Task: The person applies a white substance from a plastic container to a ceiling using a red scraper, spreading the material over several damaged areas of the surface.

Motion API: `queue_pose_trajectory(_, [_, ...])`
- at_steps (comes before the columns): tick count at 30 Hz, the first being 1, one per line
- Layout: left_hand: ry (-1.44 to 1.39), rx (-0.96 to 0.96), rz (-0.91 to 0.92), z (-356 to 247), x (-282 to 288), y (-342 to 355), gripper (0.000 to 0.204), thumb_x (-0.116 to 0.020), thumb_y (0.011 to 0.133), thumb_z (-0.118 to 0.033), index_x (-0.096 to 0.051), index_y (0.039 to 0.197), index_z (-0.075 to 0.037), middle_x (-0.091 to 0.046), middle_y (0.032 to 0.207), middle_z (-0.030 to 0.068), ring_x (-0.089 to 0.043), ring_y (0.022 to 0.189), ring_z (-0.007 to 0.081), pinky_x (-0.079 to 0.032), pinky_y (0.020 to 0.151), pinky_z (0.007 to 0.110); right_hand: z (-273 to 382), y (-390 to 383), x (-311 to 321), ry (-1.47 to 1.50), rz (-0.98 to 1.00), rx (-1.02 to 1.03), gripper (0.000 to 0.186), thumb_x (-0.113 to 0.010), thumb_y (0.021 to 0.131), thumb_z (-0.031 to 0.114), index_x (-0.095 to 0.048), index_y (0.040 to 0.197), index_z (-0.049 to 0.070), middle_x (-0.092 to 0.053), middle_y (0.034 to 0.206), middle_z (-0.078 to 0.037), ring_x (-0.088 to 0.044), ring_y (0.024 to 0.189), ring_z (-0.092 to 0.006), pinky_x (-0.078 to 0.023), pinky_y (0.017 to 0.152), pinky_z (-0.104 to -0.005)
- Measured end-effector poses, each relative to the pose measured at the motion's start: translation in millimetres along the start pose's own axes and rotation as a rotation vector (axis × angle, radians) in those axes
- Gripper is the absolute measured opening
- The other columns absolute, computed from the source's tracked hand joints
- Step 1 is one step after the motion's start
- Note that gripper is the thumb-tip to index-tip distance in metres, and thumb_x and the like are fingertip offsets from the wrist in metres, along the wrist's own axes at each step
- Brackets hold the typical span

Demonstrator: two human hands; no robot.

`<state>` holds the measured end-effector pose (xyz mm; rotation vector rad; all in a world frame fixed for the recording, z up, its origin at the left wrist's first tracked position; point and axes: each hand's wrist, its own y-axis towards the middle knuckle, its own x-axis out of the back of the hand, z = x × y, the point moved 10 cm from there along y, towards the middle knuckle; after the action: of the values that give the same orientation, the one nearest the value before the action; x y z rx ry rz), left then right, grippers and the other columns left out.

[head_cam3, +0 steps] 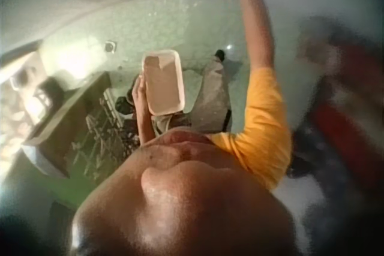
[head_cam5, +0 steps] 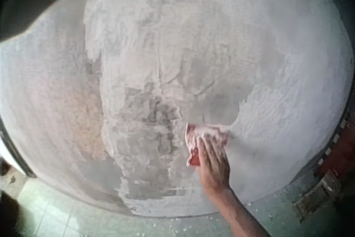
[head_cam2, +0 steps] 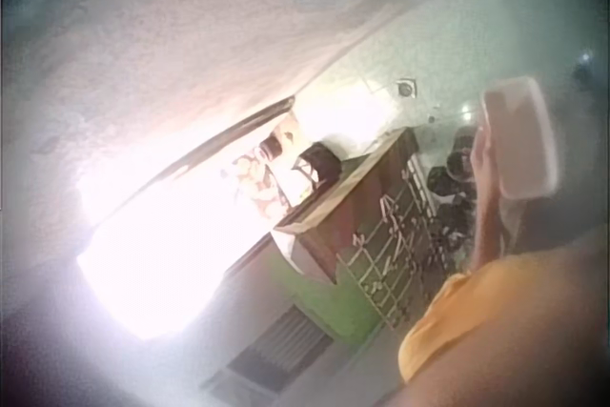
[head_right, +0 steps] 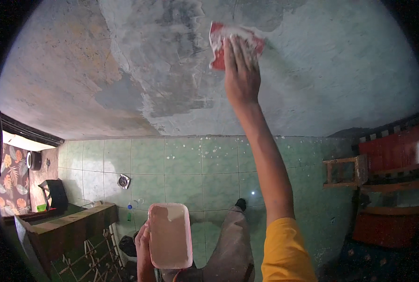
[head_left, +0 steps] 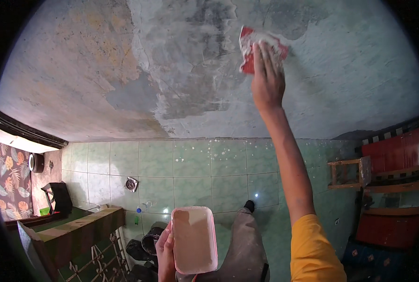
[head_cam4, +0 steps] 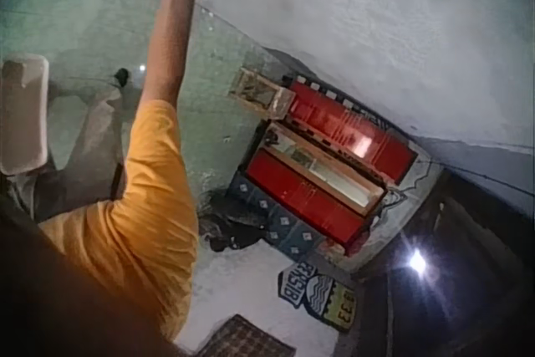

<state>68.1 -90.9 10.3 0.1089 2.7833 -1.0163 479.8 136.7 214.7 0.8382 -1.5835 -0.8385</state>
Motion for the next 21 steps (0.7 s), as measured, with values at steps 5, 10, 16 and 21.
queue_pose_trajectory(5, [0.021, -0.002, 0.022, -4.3, 3.8, 1.9, 0.058, -0.060, 0.098, -0.029, -0.047, 0.143, 0.006, -0.060, 0.133, 0.0120, -0.057, 0.120, 0.0186, -0.044, 0.102, 0.032, 27.1, -113.4, -54.3, 0.099, 0.304, 0.065, 0.046, -0.051, 0.093, 0.006, -0.052, 0.138, 0.003, -0.054, 0.143, -0.015, -0.050, 0.133, -0.0319, -0.041, 0.109, -0.0463])
queue_pose_trajectory(10, [-0.008, -0.016, 0.039, -9.5, 6.7, -0.3, 0.062, -0.061, 0.097, -0.033, -0.047, 0.144, 0.006, -0.060, 0.134, 0.0121, -0.057, 0.120, 0.0190, -0.044, 0.102, 0.032, -3.9, -103.4, -31.9, 0.208, 0.157, -0.029, 0.049, -0.055, 0.089, -0.001, -0.054, 0.138, 0.001, -0.057, 0.139, -0.018, -0.054, 0.130, -0.0344, -0.040, 0.110, -0.0479])
queue_pose_trajectory(16, [0.020, -0.015, 0.019, -6.5, 0.9, 2.4, 0.063, -0.061, 0.097, -0.034, -0.047, 0.144, 0.006, -0.059, 0.134, 0.0118, -0.056, 0.121, 0.0181, -0.044, 0.102, 0.031, -50.3, -98.9, -54.5, -0.100, 0.160, -0.060, 0.061, -0.056, 0.089, 0.000, -0.043, 0.148, 0.005, -0.044, 0.152, -0.014, -0.042, 0.140, -0.0336, -0.033, 0.114, -0.0505])
queue_pose_trajectory(21, [0.060, 0.099, -0.030, 6.8, -5.3, 11.1, 0.061, -0.060, 0.098, -0.032, -0.047, 0.143, 0.007, -0.059, 0.135, 0.0118, -0.056, 0.121, 0.0175, -0.044, 0.101, 0.030, -31.2, -189.3, -88.7, 0.000, 0.349, 0.023, 0.058, -0.050, 0.090, -0.002, -0.043, 0.147, 0.002, -0.048, 0.149, -0.017, -0.044, 0.138, -0.0377, -0.033, 0.114, -0.0508])
